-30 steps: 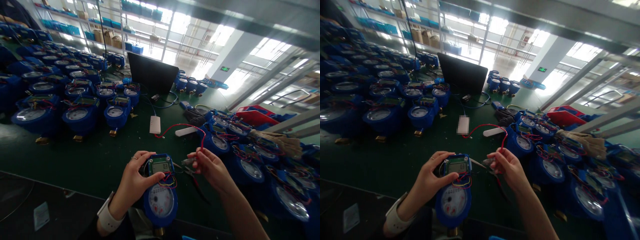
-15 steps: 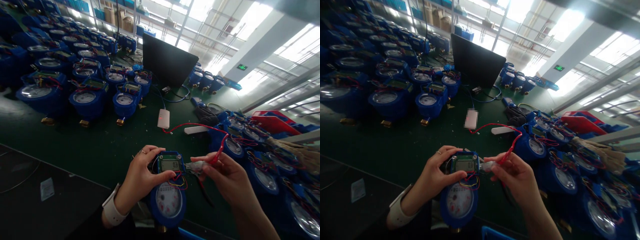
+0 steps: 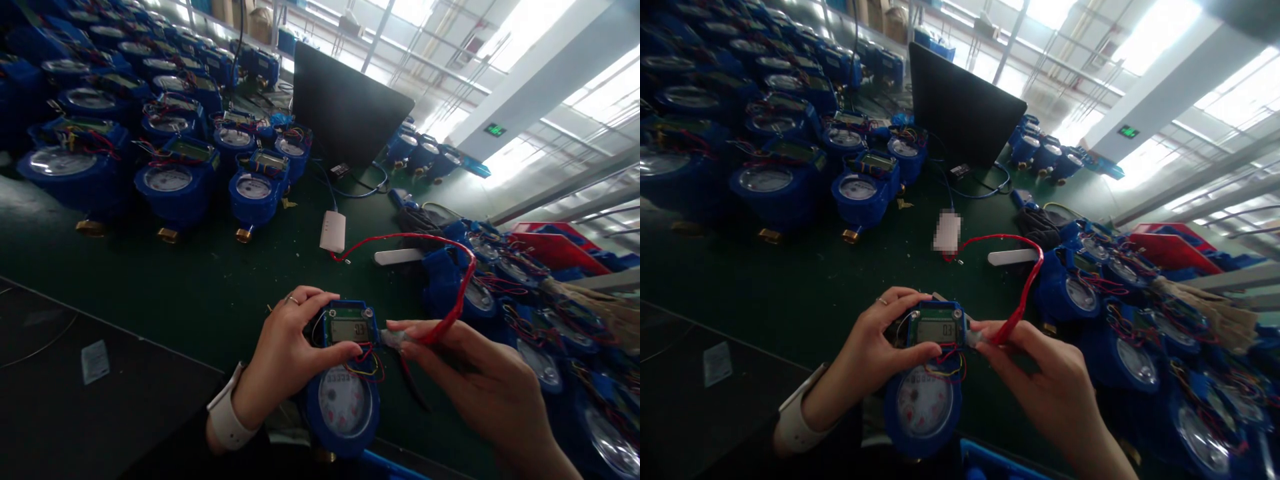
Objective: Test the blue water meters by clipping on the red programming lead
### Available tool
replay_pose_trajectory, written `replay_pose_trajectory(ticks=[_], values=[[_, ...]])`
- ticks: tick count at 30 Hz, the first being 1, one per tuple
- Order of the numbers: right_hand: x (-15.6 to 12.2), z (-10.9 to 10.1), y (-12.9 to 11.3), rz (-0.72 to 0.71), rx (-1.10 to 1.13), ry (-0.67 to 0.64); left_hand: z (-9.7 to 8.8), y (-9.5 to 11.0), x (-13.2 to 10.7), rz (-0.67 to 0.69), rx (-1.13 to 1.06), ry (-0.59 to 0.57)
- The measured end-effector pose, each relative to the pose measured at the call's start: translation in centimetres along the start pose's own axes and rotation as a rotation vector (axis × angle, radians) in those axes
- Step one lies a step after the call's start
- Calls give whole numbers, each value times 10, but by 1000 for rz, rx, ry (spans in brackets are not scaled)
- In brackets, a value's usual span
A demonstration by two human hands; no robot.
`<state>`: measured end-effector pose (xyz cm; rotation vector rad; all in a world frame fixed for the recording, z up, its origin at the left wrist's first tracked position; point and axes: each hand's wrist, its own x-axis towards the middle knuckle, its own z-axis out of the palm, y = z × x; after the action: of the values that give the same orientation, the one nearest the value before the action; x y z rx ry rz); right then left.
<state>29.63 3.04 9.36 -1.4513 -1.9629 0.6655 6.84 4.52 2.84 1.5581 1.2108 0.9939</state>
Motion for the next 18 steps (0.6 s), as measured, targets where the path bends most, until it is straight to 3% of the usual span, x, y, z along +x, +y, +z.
replay_pose_trajectory(ticks=[11,18], values=[[11,-5,-9,-85,-65,-78,1,0,2,10,-2,0],[13,-6,-10,-37,-70,-113,1,0,2,12,-11,-7]])
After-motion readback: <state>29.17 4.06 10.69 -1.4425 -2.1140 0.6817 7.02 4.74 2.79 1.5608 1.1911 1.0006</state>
